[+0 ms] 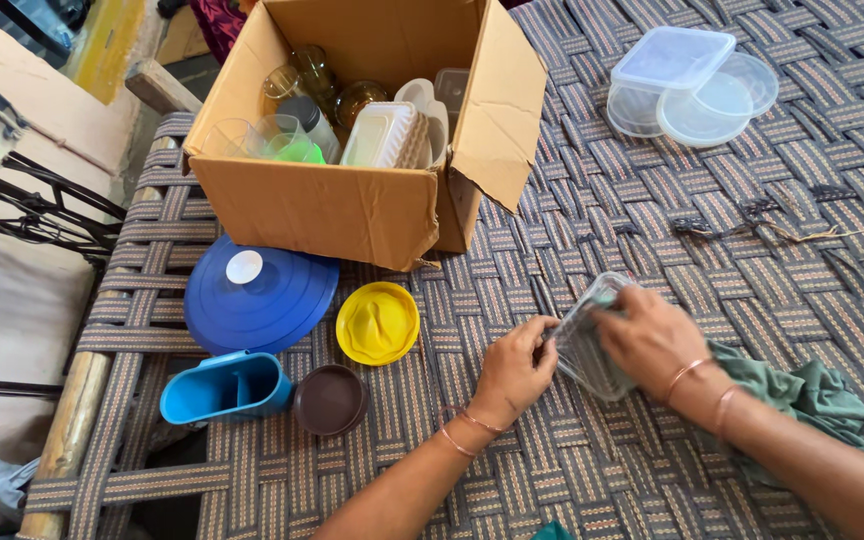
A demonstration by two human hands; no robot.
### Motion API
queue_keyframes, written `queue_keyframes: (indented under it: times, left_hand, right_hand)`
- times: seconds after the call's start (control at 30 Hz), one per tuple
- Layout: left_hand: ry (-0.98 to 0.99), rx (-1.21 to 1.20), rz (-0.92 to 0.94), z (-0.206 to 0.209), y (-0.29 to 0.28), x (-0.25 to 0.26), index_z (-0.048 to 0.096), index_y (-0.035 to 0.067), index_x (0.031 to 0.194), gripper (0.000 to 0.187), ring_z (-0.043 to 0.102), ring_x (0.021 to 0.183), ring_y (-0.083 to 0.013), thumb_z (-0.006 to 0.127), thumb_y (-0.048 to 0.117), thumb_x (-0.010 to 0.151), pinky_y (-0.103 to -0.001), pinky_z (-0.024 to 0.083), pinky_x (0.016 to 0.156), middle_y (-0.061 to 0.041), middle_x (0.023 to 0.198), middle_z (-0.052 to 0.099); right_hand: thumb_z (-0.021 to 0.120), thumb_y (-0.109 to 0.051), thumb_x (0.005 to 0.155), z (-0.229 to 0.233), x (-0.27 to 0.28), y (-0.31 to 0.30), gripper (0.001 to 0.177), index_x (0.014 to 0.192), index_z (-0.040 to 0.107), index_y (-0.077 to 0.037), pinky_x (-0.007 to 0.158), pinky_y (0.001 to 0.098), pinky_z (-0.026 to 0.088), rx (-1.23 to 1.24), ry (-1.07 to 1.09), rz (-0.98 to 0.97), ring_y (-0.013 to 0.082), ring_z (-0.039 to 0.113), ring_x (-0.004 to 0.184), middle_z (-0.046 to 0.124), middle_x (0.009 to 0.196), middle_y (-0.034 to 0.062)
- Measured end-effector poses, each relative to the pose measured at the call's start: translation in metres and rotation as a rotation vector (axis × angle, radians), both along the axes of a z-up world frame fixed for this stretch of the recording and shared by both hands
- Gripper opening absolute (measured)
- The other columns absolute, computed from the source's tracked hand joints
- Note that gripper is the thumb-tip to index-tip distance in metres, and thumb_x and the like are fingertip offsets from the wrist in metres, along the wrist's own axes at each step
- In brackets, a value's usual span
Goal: The person wipes several square ceramic plates with a floral pattern using a green cloth. They then wipe a clear plastic container and place it into a cardboard box filled with other kitchenware. The task is performed while sitting on a woven bed.
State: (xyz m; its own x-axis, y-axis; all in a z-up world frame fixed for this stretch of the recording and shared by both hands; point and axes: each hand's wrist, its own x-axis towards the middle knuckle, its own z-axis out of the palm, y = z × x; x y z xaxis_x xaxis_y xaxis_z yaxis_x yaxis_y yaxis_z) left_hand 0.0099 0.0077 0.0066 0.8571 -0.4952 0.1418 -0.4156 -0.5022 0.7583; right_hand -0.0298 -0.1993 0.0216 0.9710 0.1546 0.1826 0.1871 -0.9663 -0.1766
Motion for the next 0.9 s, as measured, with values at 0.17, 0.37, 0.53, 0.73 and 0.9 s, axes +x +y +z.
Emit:
queue_keyframes:
  times: [0.17,0.37,0.53,0.73,0.9]
  left_hand:
    - [-0.015,-0.03,0.021,-0.004,0.001,-0.001,0.068,0.01,0.114,0.021,0.064,0.06,-0.0192,0.066,0.013,0.094,-0.035,0.052,0.057,-0.008,0.078,0.067]
    - [0.015,0.044,-0.016,-0.002,0.002,-0.001,0.068,0.011,0.117,0.025,0.063,0.06,-0.0185,0.064,0.011,0.093,-0.035,0.051,0.056,-0.008,0.076,0.066]
    - [0.045,0.035,-0.001,0.0,0.001,-0.001,0.068,0.011,0.116,0.021,0.063,0.059,-0.0177,0.062,0.013,0.096,-0.034,0.052,0.056,-0.007,0.079,0.068]
    - [-0.058,-0.018,0.008,0.0,0.001,-0.003,0.068,0.009,0.116,0.02,0.069,0.07,-0.0275,0.061,0.012,0.096,-0.04,0.055,0.065,-0.013,0.09,0.071]
    - [-0.082,0.014,-0.016,0.001,0.001,-0.004,0.067,0.01,0.117,0.021,0.07,0.074,-0.0314,0.056,0.012,0.099,-0.042,0.056,0.068,-0.015,0.096,0.072]
  right_hand:
    - [0.062,-0.022,0.099,-0.02,-0.004,-0.005,0.019,0.103,0.075,-0.008,0.069,0.0294,0.057,-0.697,0.166,0.131,0.0192,0.062,0.086,0.063,0.101,0.0108]
    - [0.064,-0.028,0.089,-0.015,-0.009,0.015,0.037,0.124,0.071,-0.02,0.056,0.0335,0.058,0.087,0.211,0.093,0.0215,0.066,0.069,0.064,0.094,0.0075]
    - [0.058,-0.028,0.096,-0.011,0.009,-0.015,0.032,0.121,0.068,-0.01,0.061,0.0338,0.059,-0.185,0.064,-0.063,0.0224,0.07,0.076,0.068,0.094,0.0098]
    - [0.056,-0.03,0.092,-0.017,-0.019,0.03,0.033,0.112,0.071,-0.009,0.059,0.039,0.06,0.062,0.069,0.088,0.0246,0.072,0.07,0.071,0.092,0.0086]
    - [0.057,-0.035,0.096,-0.005,0.012,-0.003,0.027,0.108,0.071,-0.015,0.065,0.0389,0.059,-0.008,0.242,-0.194,0.0255,0.072,0.072,0.074,0.092,0.0076]
